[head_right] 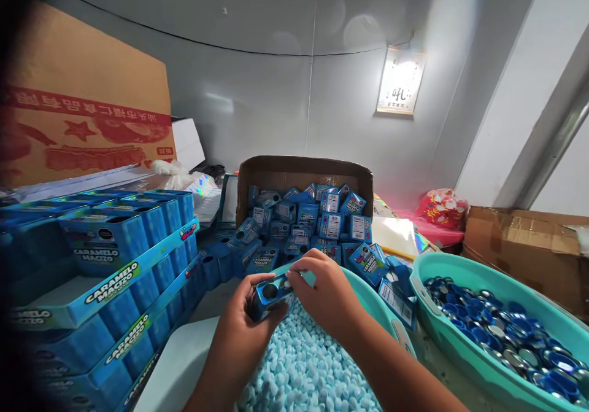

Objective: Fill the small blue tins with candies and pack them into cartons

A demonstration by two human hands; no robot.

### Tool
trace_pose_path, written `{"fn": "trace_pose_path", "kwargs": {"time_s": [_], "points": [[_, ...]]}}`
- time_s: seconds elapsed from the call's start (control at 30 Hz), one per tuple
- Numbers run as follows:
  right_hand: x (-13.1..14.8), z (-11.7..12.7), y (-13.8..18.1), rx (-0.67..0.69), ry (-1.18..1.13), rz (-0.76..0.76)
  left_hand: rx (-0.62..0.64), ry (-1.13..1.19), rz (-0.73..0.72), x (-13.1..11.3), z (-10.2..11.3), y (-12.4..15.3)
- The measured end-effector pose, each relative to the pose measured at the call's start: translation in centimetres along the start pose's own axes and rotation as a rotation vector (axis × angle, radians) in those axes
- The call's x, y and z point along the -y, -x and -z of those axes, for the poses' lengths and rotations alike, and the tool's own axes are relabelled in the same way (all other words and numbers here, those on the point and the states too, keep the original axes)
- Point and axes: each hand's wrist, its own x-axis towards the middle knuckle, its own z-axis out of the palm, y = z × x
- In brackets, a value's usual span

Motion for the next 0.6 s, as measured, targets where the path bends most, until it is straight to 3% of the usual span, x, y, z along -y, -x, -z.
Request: {"fn": "trace_pose_path", "kwargs": {"time_s": [0.3,0.43,0.6], "points": [[0.8,-0.3,0.6,0.106,0.089,-0.026,0.027,-0.070,0.004,-0.9,-0.3,0.6],[1.0,-0.3,0.8,0.117,0.016,-0.027,0.110,-0.074,0.006,-0.9,-0.3,0.6],[1.1,-0.4,0.5,0.124,-0.170,-0.116,0.103,-0.061,0.007,-0.7,-0.3,0.5]]}}
